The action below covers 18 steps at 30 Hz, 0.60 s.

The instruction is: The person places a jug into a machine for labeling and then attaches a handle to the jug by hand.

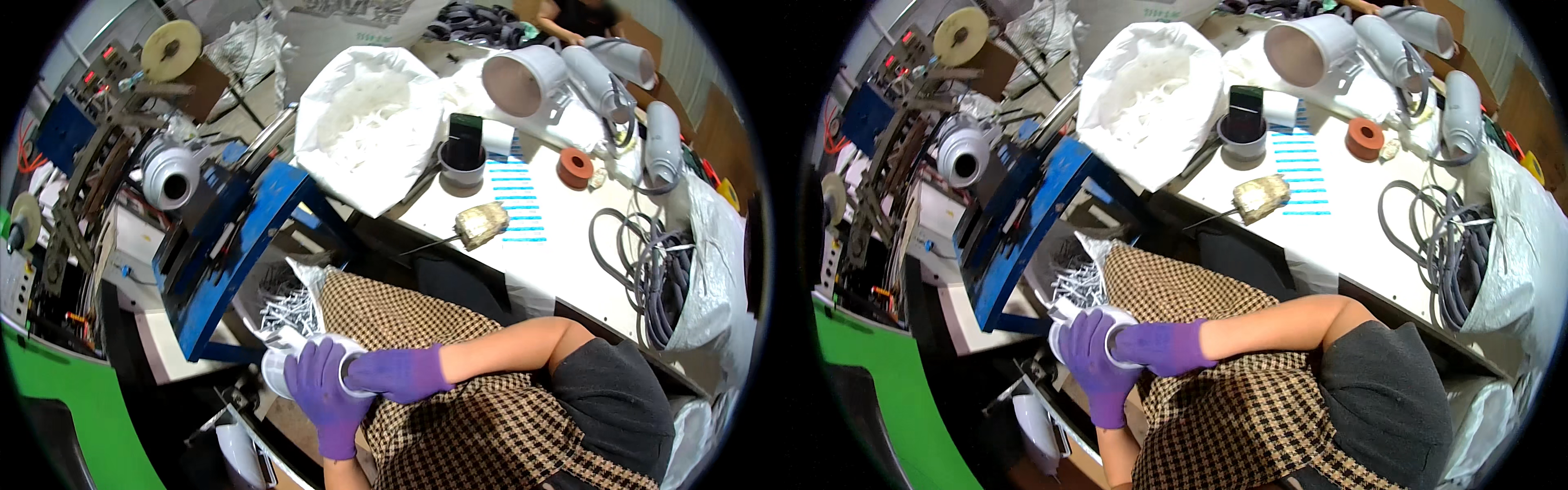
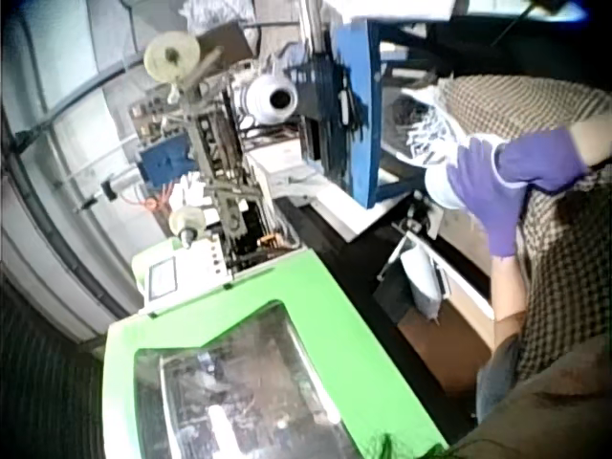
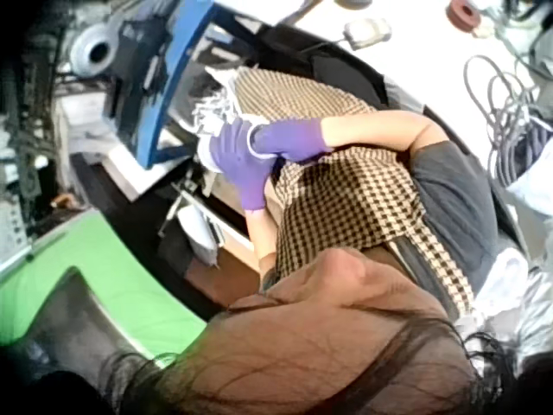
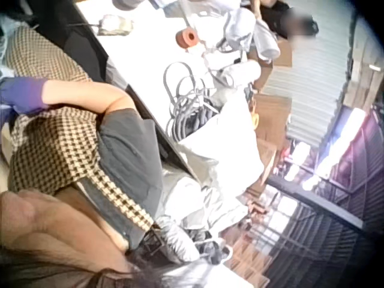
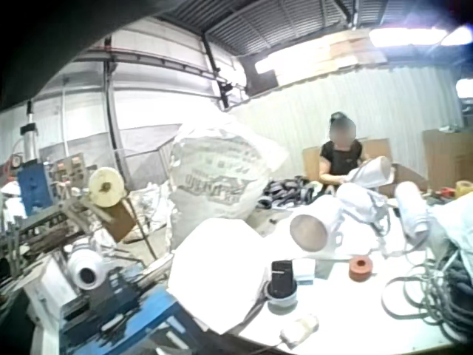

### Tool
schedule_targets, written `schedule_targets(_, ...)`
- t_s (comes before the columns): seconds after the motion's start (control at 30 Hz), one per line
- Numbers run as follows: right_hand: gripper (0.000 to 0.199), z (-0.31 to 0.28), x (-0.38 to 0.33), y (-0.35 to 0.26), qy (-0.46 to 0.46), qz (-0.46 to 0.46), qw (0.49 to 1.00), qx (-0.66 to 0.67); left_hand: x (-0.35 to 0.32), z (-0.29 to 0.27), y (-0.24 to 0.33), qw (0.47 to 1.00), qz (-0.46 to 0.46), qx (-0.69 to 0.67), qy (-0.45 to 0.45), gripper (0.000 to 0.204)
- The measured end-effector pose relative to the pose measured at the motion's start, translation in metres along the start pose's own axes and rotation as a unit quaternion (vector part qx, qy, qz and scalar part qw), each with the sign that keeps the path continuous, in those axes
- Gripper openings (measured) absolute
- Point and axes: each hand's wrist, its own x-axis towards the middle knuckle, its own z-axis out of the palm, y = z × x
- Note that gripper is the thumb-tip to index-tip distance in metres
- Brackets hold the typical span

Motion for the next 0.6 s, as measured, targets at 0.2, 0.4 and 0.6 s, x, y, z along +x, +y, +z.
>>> schedule_targets(0.2, 0.022, -0.118, -0.131, 0.020, 0.406, 0.100, 0.887, -0.197, -0.072, -0.016, -0.011, 0.987, 0.155, 0.046, -0.019, 0.037)
schedule_targets(0.4, 0.019, -0.147, -0.222, 0.068, 0.395, 0.385, 0.766, -0.330, -0.084, 0.013, -0.003, 0.966, 0.247, 0.043, -0.071, 0.033)
schedule_targets(0.6, 0.016, -0.144, -0.226, 0.072, 0.394, 0.422, 0.746, -0.333, -0.076, 0.025, 0.002, 0.969, 0.245, 0.016, -0.036, 0.035)
